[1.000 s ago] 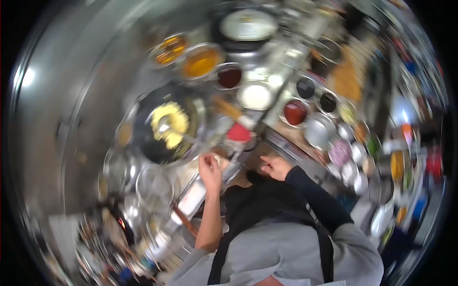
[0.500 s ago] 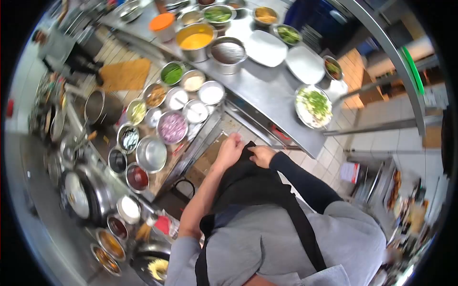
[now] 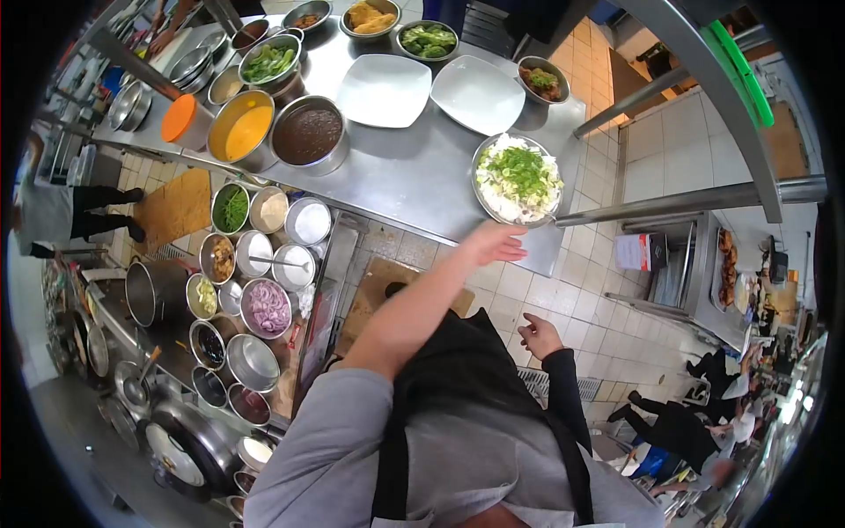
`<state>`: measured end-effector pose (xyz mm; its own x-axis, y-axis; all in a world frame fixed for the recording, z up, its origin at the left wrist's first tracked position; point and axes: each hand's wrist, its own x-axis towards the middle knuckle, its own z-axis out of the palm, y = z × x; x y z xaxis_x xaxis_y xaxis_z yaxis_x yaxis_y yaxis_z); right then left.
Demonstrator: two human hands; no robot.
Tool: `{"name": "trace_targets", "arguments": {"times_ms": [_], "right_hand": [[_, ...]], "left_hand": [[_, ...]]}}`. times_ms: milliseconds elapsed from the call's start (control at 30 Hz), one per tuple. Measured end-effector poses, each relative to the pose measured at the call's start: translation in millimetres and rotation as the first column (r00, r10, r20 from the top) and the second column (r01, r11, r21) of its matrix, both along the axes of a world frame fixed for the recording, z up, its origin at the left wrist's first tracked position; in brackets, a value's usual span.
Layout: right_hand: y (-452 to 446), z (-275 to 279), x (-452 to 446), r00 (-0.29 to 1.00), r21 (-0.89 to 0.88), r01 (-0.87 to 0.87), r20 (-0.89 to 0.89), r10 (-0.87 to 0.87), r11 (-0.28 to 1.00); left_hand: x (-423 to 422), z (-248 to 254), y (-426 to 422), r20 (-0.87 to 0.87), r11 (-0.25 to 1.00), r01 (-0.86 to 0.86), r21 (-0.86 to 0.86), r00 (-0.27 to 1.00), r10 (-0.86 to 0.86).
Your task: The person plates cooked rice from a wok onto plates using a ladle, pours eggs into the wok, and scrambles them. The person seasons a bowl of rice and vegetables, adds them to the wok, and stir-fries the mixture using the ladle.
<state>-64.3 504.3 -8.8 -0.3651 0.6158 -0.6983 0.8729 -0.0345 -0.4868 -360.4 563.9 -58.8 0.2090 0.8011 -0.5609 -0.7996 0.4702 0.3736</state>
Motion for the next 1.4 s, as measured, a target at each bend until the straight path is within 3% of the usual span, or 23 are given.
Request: {"name": "trace_targets", "arguments": {"times_ms": [67,167,300,400,500,533,567,667,800,833,867,967,1067,1200,1233,1267,1300,1333,1400], "right_hand": [[3.2,-5.6,-0.9,0.998,-0.049,0.001,0.059,0.002,0.999],[15.3,-25.7,-17.5,0.995,-0.154,-0.083,0.05,0.092,0.985],[28.0,-49.9,-51.9,0.957,-0.019,-0.289,-0.04,0.288,0.957],[28.3,-60.1,-97.5,0.871,0.065,-0.468,-0.135,0.472,0.881],[8.3,-69.8,-163.1,0.652,0.137,-0.733,-0.139,0.746,0.666],[1.7,-72.6,-177.3,0.558,0.158,-0.805,-0.124,0.821,0.571],[-3.8,-121.0,-181.5,0.225,0.554,-0.772,-0.222,0.949,0.313],[-34.1,-97.8,-258.0,0.201,0.451,-0.823,-0.336,0.92,0.344],[-86.0,-53.2,-390.2,0.244,0.385,-0.805,-0.479,0.843,0.451],[-100.6,-47.1,-423.4,0.257,0.381,-0.791,-0.503,0.825,0.479],[-115.3,-42.2,-456.5,0.281,0.375,-0.775,-0.518,0.808,0.509],[-158.4,-45.7,-542.7,0.318,0.461,-0.683,-0.511,0.798,0.567],[-189.9,-56.7,-593.1,0.299,0.543,-0.579,-0.553,0.777,0.609],[-177.6,-68.5,-602.5,0.051,0.533,-0.806,-0.37,0.928,0.257],[-169.3,-62.3,-591.4,-0.033,0.583,-0.79,-0.345,0.938,0.187],[-156.9,-56.4,-573.7,-0.026,0.571,-0.8,-0.336,0.941,0.182],[-142.2,-44.6,-557.5,-0.07,0.56,-0.825,-0.239,0.969,0.079],[-129.2,-43.8,-538.6,-0.039,0.609,-0.777,-0.298,0.954,0.159],[-124.2,-17.4,-507.5,0.145,0.589,-0.63,-0.55,0.822,0.506]], "left_hand": [[44.1,-5.4,7.1,0.056,0.948,-0.317,0.0,0.947,0.317],[69.8,-4.7,35.8,0.014,0.779,-0.624,-0.062,0.78,0.626],[48.3,-15.8,37.0,-0.108,0.746,-0.652,-0.137,0.759,0.643],[10.2,18.1,-10.6,-0.211,0.791,-0.599,-0.127,0.795,0.568],[0.9,-16.9,-81.4,-0.107,0.764,-0.643,-0.058,0.765,0.635],[-7.0,0.7,-113.7,-0.083,0.761,-0.649,-0.015,0.759,0.646],[-20.2,31.3,-152.8,-0.062,0.758,-0.652,0.036,0.755,0.653],[-33.8,94.4,-254.3,-0.094,0.597,-0.802,-0.011,0.596,0.798],[-22.5,123.5,-360.5,-0.332,0.179,-0.984,0.026,0.16,0.93],[-17.0,129.4,-388.0,-0.458,0.121,-0.992,-0.028,0.12,0.881],[-11.8,136.1,-410.3,-0.53,0.05,-0.998,0.041,0.021,0.848],[13.9,144.3,-463.7,-0.613,-0.247,-0.967,0.069,-0.236,0.754],[55.8,135.5,-504.5,-0.637,-0.43,-0.902,0.038,-0.354,0.685],[116.8,117.1,-518.1,-0.599,-0.573,-0.82,0.01,-0.463,0.653],[125.6,120.0,-513.8,-0.591,-0.581,-0.814,-0.012,-0.462,0.661],[130.6,121.8,-506.1,-0.582,-0.586,-0.81,-0.036,-0.46,0.671],[133.7,120.6,-498.8,-0.568,-0.59,-0.807,-0.042,-0.466,0.678],[136.2,119.0,-491.0,-0.554,-0.593,-0.804,-0.047,-0.473,0.685],[137.1,111.2,-483.9,-0.513,-0.581,-0.809,-0.091,-0.462,0.724]]}}
